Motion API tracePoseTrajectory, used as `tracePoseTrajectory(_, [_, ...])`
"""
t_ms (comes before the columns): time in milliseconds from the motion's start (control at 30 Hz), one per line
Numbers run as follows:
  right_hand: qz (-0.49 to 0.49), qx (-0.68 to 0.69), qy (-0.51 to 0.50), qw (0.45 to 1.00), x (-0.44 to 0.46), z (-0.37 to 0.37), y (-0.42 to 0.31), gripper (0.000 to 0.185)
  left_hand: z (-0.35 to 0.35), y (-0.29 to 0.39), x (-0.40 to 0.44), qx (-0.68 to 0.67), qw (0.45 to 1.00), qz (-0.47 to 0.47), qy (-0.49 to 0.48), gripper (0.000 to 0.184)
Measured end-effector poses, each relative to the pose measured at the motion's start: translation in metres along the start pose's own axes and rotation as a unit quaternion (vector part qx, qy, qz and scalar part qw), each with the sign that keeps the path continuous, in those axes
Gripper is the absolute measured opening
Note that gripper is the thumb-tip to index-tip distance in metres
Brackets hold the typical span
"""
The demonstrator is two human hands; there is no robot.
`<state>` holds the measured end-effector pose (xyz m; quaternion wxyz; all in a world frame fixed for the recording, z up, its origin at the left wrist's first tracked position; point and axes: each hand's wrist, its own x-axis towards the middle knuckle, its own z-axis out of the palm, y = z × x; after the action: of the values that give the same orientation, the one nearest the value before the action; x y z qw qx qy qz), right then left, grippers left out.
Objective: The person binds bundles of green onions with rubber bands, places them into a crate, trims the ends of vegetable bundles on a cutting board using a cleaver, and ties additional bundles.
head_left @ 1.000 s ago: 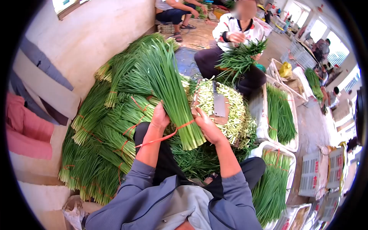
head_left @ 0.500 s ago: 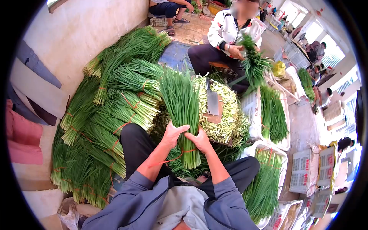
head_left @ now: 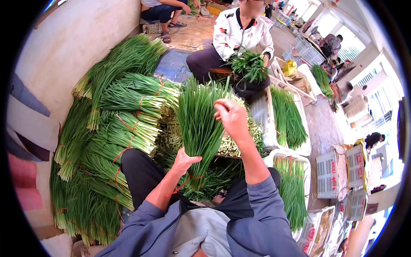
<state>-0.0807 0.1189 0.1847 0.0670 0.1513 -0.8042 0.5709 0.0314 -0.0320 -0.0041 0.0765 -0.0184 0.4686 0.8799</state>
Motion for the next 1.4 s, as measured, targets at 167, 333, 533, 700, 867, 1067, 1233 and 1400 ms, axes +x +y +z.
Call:
tracePoseTrajectory(167, [-0.01, -0.033, 0.056, 0.998, 0.006, -0.029, -0.009, 0.017, -0.005, 0.003, -0.004, 0.007, 1.0, -0.019, -0.021, 0.05])
tracePoseTrajectory(333, [0.078, -0.068, -0.03, 0.994, -0.002, -0.029, -0.012, 0.019, 0.002, 0.003, -0.004, 0.017, 0.999, -0.027, -0.035, 0.049])
tracePoseTrajectory(533, [0.168, 0.175, -0.028, 0.97, 0.005, -0.051, 0.003, 0.022, 0.002, 0.003, -0.004, 0.024, 0.999, -0.03, -0.038, 0.049])
tracePoseTrajectory(700, [0.098, 0.13, -0.008, 0.987, 0.004, -0.06, -0.012, 0.019, 0.001, -0.001, 0.0, 0.034, 0.997, -0.023, -0.058, 0.049])
tracePoseTrajectory(867, [0.149, -0.067, -0.083, 0.983, 0.014, -0.05, -0.02, 0.036, 0.005, -0.001, -0.003, 0.056, 0.996, -0.035, -0.056, 0.05])
tracePoseTrajectory(1067, [0.156, 0.289, 0.063, 0.942, 0.016, -0.065, 0.004, 0.016, 0.002, 0.005, -0.002, 0.05, 0.998, -0.027, -0.039, 0.049])
tracePoseTrajectory(1233, [0.084, 0.186, 0.023, 0.979, 0.007, -0.066, -0.022, 0.018, -0.001, 0.001, -0.002, 0.033, 0.998, -0.038, -0.035, 0.049])
tracePoseTrajectory(1400, [0.055, 0.085, -0.063, 0.993, 0.022, -0.062, -0.044, 0.02, 0.005, 0.008, -0.005, 0.08, 0.995, -0.024, -0.046, 0.047])
